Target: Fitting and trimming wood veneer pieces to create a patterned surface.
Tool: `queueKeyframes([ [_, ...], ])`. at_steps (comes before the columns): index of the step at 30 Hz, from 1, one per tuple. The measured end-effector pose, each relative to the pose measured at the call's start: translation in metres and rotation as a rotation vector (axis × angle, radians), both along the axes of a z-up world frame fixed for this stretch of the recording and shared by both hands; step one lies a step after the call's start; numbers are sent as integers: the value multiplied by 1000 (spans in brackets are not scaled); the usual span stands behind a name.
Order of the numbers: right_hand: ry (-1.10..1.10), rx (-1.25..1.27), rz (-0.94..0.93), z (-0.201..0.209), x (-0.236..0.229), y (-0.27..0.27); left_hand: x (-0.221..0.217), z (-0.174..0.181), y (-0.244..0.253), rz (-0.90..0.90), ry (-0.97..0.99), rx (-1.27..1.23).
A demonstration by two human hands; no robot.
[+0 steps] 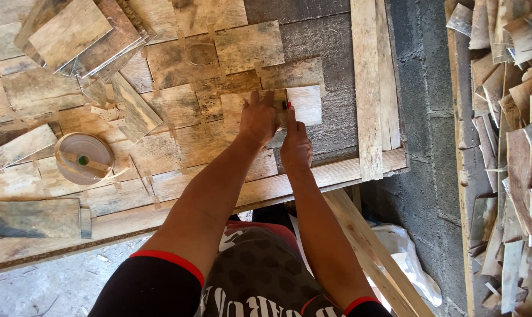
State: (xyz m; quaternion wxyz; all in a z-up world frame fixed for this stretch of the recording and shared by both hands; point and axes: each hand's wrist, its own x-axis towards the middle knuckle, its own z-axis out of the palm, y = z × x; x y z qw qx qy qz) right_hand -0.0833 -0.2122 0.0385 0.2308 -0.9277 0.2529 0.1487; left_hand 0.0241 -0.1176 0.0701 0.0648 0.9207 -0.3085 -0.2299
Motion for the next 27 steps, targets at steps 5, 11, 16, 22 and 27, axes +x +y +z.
queueKeyframes([
  [5,0,4,4,-2,-1,0,1,6,-1,-7,38,41],
  [11,24,12,2,4,2,2,1,9,0,-26,25,56],
  [16,35,-27,20,23,15,1,0,2,1,-4,41,45],
  [22,105,-60,45,43,30,-11,-1,4,-1,23,64,12],
  [27,100,-34,72,65,31,-15,-1,4,-2,1,37,18],
])
